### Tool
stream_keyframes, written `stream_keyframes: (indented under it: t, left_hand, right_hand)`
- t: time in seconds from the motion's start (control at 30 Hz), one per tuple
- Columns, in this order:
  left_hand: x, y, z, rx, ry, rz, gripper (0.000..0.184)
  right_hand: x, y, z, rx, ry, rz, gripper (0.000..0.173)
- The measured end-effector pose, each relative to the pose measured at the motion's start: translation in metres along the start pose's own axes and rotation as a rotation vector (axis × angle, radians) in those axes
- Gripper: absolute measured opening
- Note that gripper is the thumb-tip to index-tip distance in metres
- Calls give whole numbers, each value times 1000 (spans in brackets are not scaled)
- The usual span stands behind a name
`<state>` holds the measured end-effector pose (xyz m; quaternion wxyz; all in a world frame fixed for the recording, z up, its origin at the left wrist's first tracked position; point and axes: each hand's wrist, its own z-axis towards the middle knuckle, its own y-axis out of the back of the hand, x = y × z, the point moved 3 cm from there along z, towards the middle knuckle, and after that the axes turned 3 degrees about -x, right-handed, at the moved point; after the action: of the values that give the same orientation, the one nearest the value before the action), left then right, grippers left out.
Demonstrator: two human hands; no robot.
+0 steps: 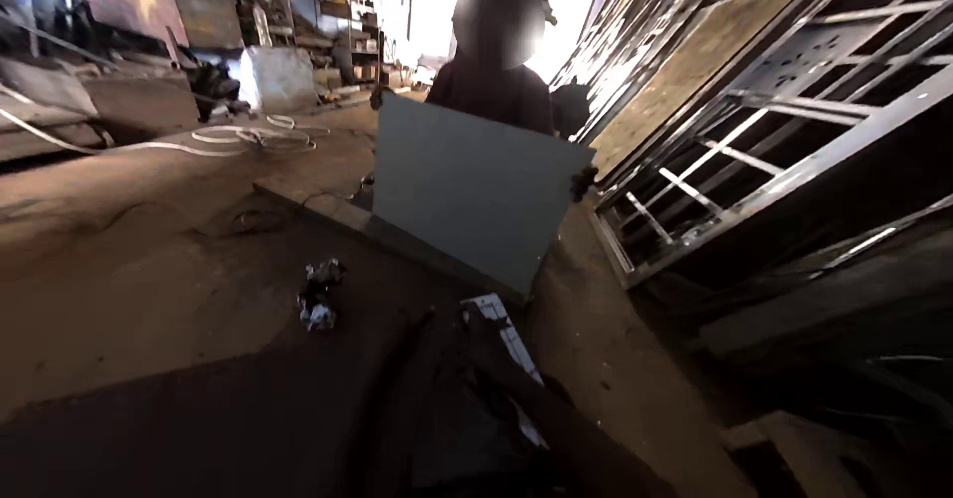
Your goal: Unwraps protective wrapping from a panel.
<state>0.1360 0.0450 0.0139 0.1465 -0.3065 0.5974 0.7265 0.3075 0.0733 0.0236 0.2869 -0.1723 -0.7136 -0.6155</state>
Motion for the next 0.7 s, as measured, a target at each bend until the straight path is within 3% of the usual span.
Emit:
stream_keyframes:
  t: [0.03,0.07,0.1,0.27,0.33,0.4,0.43,0.7]
  left_hand:
    - [-9,12,-5,79,21,-28,67]
    - [-27,36,-11,260,97,-19,61]
    - [-38,48,-14,310,143,3,57]
    - [-22,29,-8,187,110,181,56]
    - [-36,28,-17,7,47,211,58]
    - [-76,54,-26,293,253,228,67]
    - [-80,54,-23,321,305,227,68]
    - [-64,31,-19,294,265,198,67]
  right_hand:
    - [3,3,-4,15,-25,30,47]
    - [1,3,-4,13,-23,50,44]
    - [-3,2,-3,23,-15,46,42]
    - [-18,10,-24,-2,-1,49,36]
    - [-25,18,-34,-6,-14,97,35]
    - [-32,25,-44,-2,-35,141,35]
    - [-35,27,-49,1,-47,151,35]
    - [-55,46,-92,51,-100,84,38]
